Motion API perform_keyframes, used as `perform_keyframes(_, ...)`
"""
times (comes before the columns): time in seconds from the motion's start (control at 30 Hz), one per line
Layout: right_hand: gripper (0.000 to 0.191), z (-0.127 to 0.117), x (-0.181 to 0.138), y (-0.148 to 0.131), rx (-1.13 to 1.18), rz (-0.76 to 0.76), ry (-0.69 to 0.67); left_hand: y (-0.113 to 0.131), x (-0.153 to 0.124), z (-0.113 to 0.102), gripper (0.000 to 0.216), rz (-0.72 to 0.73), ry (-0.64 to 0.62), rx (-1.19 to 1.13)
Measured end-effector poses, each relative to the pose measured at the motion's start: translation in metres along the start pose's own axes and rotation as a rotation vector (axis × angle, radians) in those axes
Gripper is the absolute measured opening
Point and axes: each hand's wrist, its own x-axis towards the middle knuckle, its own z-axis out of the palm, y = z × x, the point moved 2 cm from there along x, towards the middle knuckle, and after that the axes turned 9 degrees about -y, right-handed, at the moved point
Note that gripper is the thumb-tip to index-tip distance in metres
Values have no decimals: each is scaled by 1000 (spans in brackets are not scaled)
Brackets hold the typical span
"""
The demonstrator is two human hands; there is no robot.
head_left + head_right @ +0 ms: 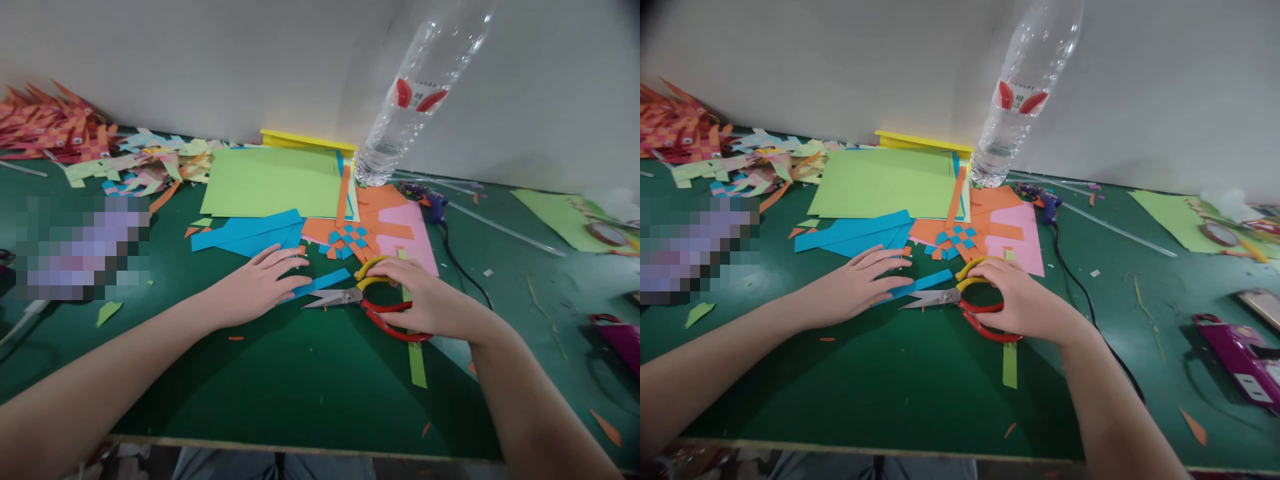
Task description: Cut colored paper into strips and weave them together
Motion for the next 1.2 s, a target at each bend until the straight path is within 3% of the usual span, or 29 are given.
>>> perform_keyframes(0.47,49,8,6,-1,-35,-52,55,-4,1,2,43,50,3,-49)
perform_keyframes(1.2,44,8,7,-1,-60,-49,27,-5,0,3,49,-19,-48,-34)
